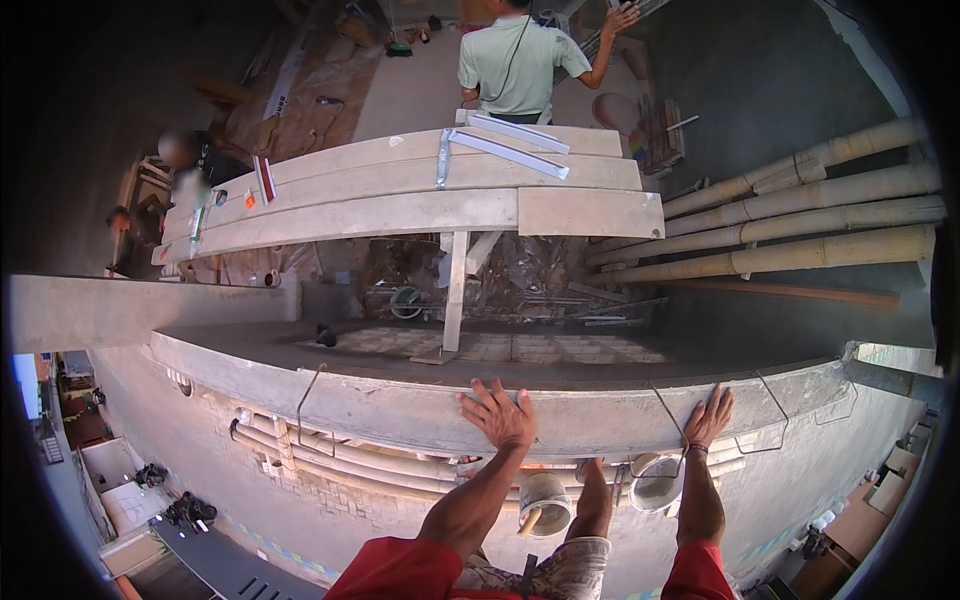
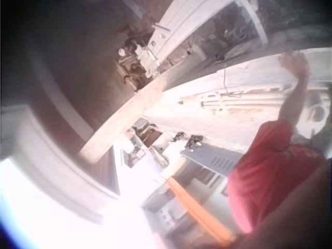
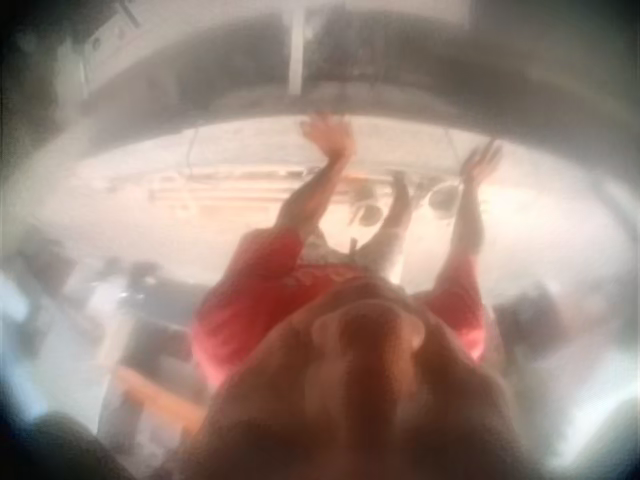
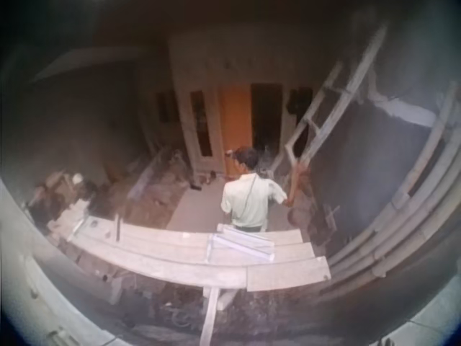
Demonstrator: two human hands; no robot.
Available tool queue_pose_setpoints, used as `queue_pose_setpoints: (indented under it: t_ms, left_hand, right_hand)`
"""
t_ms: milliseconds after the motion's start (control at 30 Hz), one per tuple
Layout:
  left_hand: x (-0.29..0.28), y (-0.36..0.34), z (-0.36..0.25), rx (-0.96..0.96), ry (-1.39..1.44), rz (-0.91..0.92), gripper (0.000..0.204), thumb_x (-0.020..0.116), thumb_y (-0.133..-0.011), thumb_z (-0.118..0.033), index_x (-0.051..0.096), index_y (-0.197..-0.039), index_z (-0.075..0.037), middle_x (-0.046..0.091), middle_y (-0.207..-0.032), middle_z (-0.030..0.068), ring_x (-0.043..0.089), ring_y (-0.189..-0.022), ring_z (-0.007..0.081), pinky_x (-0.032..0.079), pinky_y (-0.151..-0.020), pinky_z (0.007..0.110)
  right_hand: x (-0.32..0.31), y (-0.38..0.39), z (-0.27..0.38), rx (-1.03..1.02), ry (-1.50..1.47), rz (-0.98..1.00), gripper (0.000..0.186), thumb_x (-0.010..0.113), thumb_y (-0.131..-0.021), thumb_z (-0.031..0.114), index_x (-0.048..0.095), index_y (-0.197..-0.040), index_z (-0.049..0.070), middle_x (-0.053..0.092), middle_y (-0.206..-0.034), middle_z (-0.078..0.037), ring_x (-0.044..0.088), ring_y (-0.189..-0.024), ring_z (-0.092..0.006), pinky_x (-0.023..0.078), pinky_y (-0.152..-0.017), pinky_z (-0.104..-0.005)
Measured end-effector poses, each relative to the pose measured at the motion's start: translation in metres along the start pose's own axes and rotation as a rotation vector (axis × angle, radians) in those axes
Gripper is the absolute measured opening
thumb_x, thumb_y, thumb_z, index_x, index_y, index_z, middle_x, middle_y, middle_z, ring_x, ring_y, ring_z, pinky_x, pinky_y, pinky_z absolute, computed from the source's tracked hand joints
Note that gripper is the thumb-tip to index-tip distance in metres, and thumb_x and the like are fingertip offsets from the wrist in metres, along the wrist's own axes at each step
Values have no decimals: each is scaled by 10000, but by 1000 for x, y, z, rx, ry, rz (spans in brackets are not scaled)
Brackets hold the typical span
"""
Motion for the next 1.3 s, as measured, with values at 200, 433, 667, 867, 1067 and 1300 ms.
queue_pose_setpoints:
  t_ms: [200, 433, 667, 867, 1067, 1300]
  left_hand:
    - [-4, -2, -2, -6, -24, 2, 668, 391, -926, -509, 335, -1390, -31, 120, -1520, 245, -32, -1385, 543, 39, -1085, 670]
    - [-3, -1, -6, 13, -62, -40, 669, 372, -932, -509, 353, -1385, -17, 137, -1514, 251, -22, -1377, 562, 33, -1088, 664]
    - [-4, -2, -9, 21, -76, -72, 659, 361, -936, -503, 361, -1383, -20, 148, -1511, 257, -19, -1380, 558, 19, -1095, 655]
    - [-3, -1, -8, 31, -145, -98, 643, 325, -957, -505, 325, -1393, -32, 164, -1496, 258, 35, -1374, 555, 68, -1094, 650]
    - [0, -1, -8, 32, -169, -107, 640, 317, -963, -505, 330, -1395, -33, 176, -1501, 259, 38, -1380, 547, 75, -1095, 645]
    - [2, -1, -6, 51, -137, -157, 641, 350, -946, -503, 367, -1372, -25, 199, -1491, 269, 57, -1375, 552, 79, -1088, 649]
  right_hand:
    - [-7, -2, 8, -39, 19, -46, 572, 340, -974, 372, 346, -1462, 74, 253, -1519, -220, 218, -1398, -406, 165, -1118, -530]
    - [-4, 0, 1, 17, 2, -16, 568, 365, -966, 377, 325, -1479, 136, 245, -1532, -191, 190, -1419, -393, 142, -1116, -578]
    - [-8, -1, 3, 15, -25, -43, 558, 383, -965, 373, 340, -1475, 150, 247, -1538, -166, 192, -1423, -378, 155, -1109, -590]
    - [-14, 0, 7, 29, -60, -57, 553, 428, -955, 337, 352, -1469, 149, 267, -1532, -160, 207, -1421, -369, 154, -1120, -573]
    - [-17, 0, 7, 61, -93, -58, 548, 456, -941, 320, 371, -1456, 153, 282, -1526, -151, 220, -1419, -360, 139, -1130, -566]
    - [-17, -2, 5, 70, -139, -83, 535, 498, -917, 303, 414, -1424, 154, 313, -1519, -116, 229, -1418, -344, 136, -1133, -564]
Point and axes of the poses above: each hand's wrist, its own y-axis away from the middle knuckle, its own x-axis out of the palm, z = x × y, the point moved 6 cm from there along -y, towards the middle knuckle
